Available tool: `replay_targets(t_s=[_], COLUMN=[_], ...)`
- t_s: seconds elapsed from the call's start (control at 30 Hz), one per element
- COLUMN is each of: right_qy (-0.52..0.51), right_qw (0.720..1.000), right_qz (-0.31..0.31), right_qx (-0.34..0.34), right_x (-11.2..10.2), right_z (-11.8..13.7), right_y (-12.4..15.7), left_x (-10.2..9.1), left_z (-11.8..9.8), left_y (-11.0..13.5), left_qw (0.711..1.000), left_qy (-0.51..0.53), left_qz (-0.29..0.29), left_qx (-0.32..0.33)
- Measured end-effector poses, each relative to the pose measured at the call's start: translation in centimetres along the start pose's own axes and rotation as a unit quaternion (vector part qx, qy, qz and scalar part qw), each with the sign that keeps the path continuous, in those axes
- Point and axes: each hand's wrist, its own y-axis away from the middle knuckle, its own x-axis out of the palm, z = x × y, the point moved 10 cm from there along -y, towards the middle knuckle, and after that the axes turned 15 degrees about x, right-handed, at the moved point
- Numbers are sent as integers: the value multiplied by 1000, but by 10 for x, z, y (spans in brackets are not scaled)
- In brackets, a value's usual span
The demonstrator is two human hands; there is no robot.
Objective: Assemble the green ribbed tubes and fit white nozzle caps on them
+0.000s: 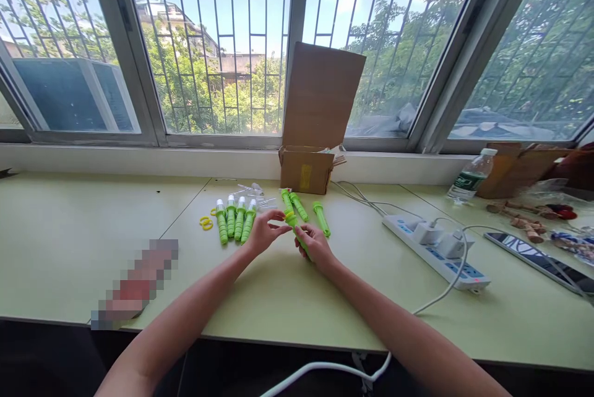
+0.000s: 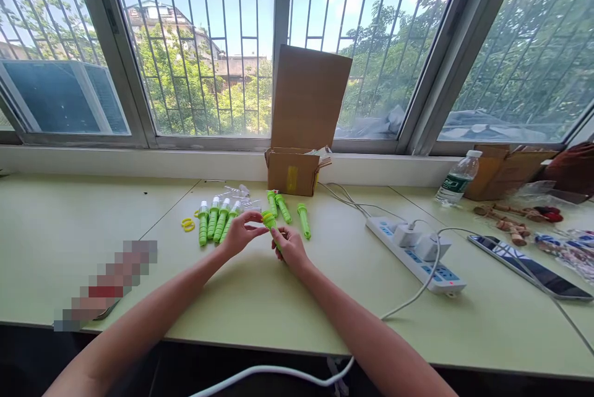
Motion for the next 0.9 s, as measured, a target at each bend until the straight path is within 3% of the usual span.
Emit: replay_targets(t_s=[0.53, 0.77, 0.9], right_qy=[-27, 13, 114], right_qw=[995, 996, 993], right_qz=[73, 82, 13], right_qx=[66, 32, -37], right_x=[9, 14, 8], right_z=[-3, 3, 12], right_y=[5, 7, 9], left_x=[0, -5, -5], left_z=[5, 7, 1], left_y=[2, 5, 6], left_qw=[1000, 1000, 1000], left_qy=[23, 5, -21], left_qz=[-8, -26, -18], left_qx=[-8, -4, 14])
